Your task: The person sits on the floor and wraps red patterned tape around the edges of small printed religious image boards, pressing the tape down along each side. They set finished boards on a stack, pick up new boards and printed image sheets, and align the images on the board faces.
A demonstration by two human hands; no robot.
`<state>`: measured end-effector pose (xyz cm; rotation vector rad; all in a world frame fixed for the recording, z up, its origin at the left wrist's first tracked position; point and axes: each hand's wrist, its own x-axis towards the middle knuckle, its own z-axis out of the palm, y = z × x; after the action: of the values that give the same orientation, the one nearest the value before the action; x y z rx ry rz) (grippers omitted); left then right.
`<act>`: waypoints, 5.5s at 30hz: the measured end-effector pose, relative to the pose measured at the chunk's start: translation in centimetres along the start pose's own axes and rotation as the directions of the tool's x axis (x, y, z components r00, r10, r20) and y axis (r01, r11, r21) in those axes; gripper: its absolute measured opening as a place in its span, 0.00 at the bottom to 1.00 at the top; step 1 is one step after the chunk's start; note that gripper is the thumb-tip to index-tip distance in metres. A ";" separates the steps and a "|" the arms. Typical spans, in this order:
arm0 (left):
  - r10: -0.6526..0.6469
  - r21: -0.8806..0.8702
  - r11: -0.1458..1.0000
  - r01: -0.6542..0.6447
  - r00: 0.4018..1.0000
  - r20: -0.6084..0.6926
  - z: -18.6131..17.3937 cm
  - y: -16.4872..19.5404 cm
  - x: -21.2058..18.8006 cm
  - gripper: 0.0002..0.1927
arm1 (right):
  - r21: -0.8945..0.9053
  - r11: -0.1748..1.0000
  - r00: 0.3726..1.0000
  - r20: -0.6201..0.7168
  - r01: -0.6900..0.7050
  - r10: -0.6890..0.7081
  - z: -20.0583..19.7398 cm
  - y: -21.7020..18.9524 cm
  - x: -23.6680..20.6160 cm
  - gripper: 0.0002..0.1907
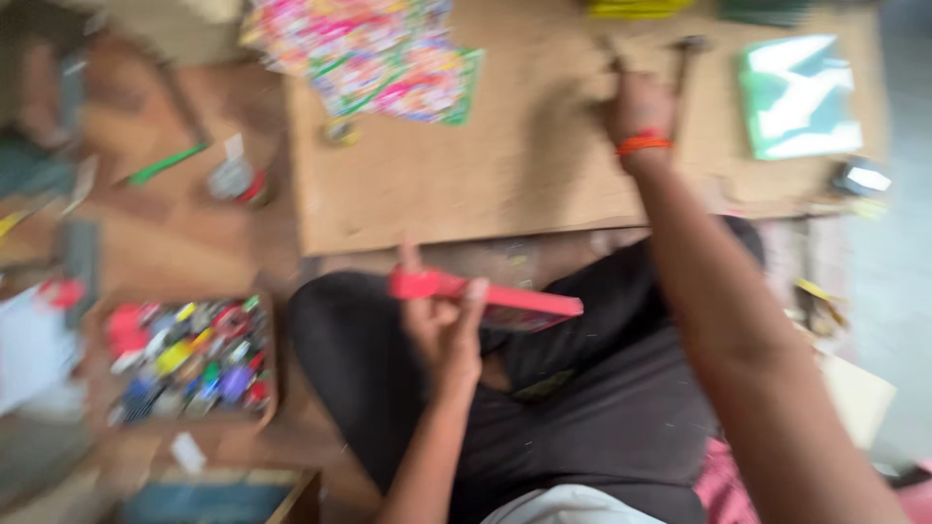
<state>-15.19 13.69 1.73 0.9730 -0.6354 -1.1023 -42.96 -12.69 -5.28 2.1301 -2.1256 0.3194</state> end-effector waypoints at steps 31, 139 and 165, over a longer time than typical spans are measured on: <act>-0.065 -0.053 0.996 0.071 0.993 0.096 -1.1 2.3 2.5 0.49 | 0.952 0.303 0.978 0.014 0.051 -0.209 -17.5 -14.5 -20.3 0.12; -0.065 -0.016 0.998 0.069 0.985 0.160 -3.1 1.5 0.6 0.58 | 0.532 0.788 0.942 -0.061 0.311 -0.331 -19.8 -18.1 -21.8 0.12; -0.076 -0.103 0.990 0.098 0.978 0.195 -3.9 0.2 0.2 0.63 | 0.575 0.734 0.888 0.026 0.363 -0.459 -20.8 -16.6 -20.4 0.19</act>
<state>-11.79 14.84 0.10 0.8102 -0.6827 -1.3062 -27.65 12.09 11.31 2.9777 -1.6766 0.8207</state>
